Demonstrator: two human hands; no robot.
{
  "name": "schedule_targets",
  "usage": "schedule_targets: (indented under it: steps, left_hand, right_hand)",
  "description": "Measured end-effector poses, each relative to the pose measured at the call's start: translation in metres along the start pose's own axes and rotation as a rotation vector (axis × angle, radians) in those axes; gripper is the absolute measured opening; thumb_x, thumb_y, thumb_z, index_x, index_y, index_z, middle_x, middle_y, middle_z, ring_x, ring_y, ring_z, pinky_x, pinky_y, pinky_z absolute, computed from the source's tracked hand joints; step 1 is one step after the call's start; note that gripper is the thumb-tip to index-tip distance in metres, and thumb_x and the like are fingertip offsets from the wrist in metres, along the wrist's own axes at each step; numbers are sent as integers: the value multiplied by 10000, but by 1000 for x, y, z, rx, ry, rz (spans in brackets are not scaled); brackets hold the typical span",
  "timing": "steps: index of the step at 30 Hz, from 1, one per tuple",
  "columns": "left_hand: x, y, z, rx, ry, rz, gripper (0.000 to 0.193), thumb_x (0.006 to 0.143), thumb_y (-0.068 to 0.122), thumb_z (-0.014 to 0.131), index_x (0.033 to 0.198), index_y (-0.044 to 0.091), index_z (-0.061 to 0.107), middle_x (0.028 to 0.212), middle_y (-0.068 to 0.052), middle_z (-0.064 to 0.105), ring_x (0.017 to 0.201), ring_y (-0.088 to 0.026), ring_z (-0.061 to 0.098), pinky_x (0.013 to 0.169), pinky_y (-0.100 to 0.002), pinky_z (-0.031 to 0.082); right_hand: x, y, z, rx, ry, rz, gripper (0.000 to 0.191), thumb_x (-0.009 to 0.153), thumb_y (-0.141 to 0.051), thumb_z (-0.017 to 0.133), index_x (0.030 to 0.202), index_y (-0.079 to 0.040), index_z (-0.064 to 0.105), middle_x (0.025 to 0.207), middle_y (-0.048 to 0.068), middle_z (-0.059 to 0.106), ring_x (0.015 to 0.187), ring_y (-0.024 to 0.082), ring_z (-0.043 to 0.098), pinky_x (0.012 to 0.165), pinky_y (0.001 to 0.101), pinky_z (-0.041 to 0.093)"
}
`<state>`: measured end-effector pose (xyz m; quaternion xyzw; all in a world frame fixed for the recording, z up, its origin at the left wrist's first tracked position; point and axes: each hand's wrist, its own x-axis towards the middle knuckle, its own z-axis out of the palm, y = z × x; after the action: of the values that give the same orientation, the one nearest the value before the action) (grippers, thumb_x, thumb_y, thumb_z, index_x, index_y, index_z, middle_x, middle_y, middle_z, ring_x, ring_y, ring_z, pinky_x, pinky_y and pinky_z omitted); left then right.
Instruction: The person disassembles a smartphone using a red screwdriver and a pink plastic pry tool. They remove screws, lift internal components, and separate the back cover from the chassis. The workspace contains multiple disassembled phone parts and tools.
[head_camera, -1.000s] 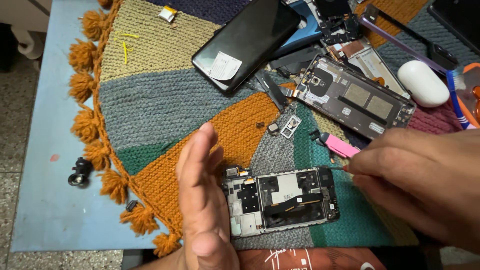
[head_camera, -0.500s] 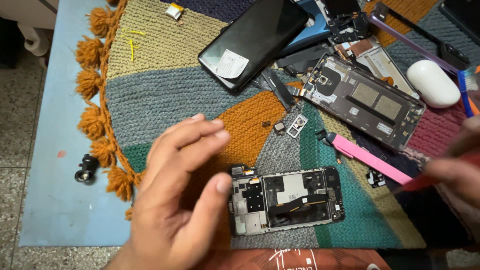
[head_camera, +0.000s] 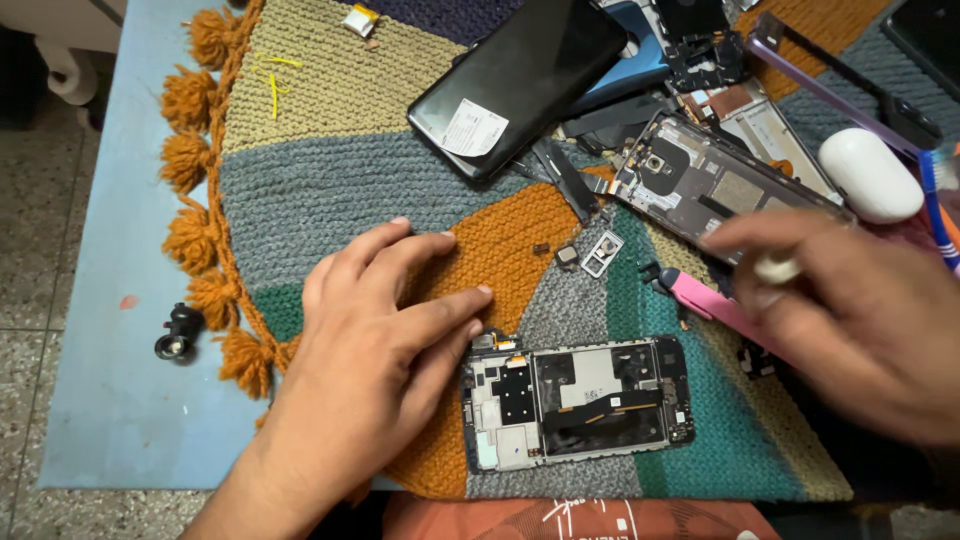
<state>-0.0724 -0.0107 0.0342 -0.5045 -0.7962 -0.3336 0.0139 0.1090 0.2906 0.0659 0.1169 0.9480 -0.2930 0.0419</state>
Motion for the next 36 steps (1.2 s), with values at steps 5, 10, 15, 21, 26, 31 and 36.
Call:
schedule_targets:
  steps: [5,10,15,21,26,31,36]
  left_hand:
    - [1,0,1,0,-2,11,236,872,221,739,1094,164,795,1336,-153,627,1359,-393,478,1109,-537,308]
    - [1,0,2,-5,-2,11,239,871,219,735,1095,158,792,1344,-158,625,1364,-395,473,1115,-537,303]
    - [0,-1,3,-12,55,-52,225,887,189,731,1100,128,768,1345,-148,631,1357,-391,502,1119,-521,334]
    - [-2,-1,1,-136,195,-211,257,930,103,710,1184,72,732,1377,-154,626,1327,-359,564,1130,-439,427]
    - [-3,-1,0,-166,230,-250,263,935,87,705,1196,65,728,1398,-164,622,1325,-357,562,1119,-428,439]
    - [-3,-2,0,-168,222,-254,267,926,97,721,1191,70,730,1399,-165,621,1325,-357,563,1113,-428,442]
    - [-4,-2,0,-164,221,-248,276,921,108,732,1194,68,726,1406,-167,619,1331,-355,568,1119,-427,438]
  right_hand:
    - [0,-19,19,-183,-119,-373,569,861,-493,749,1304,-150,648,910,3,679,560,127,645,458,317,497]
    - [-2,-37,30,-285,-278,-211,600,821,-492,739,1349,-215,671,825,4,680,627,195,697,556,374,556]
    - [0,-60,20,15,-91,-490,287,944,-303,654,1182,-142,664,873,-9,667,679,156,683,576,327,530]
    - [27,-84,41,-35,-199,-656,209,951,-268,697,1102,-125,676,813,14,599,677,204,656,589,381,526]
    - [52,-99,57,-151,-294,-766,255,817,-199,687,1051,-99,679,842,57,602,711,279,672,607,428,543]
    - [62,-116,57,-154,-330,-803,195,826,-214,652,983,-98,660,869,70,603,733,279,670,633,434,541]
    - [64,-123,56,-181,-347,-868,166,800,-207,640,918,-90,646,861,63,608,768,265,676,646,421,543]
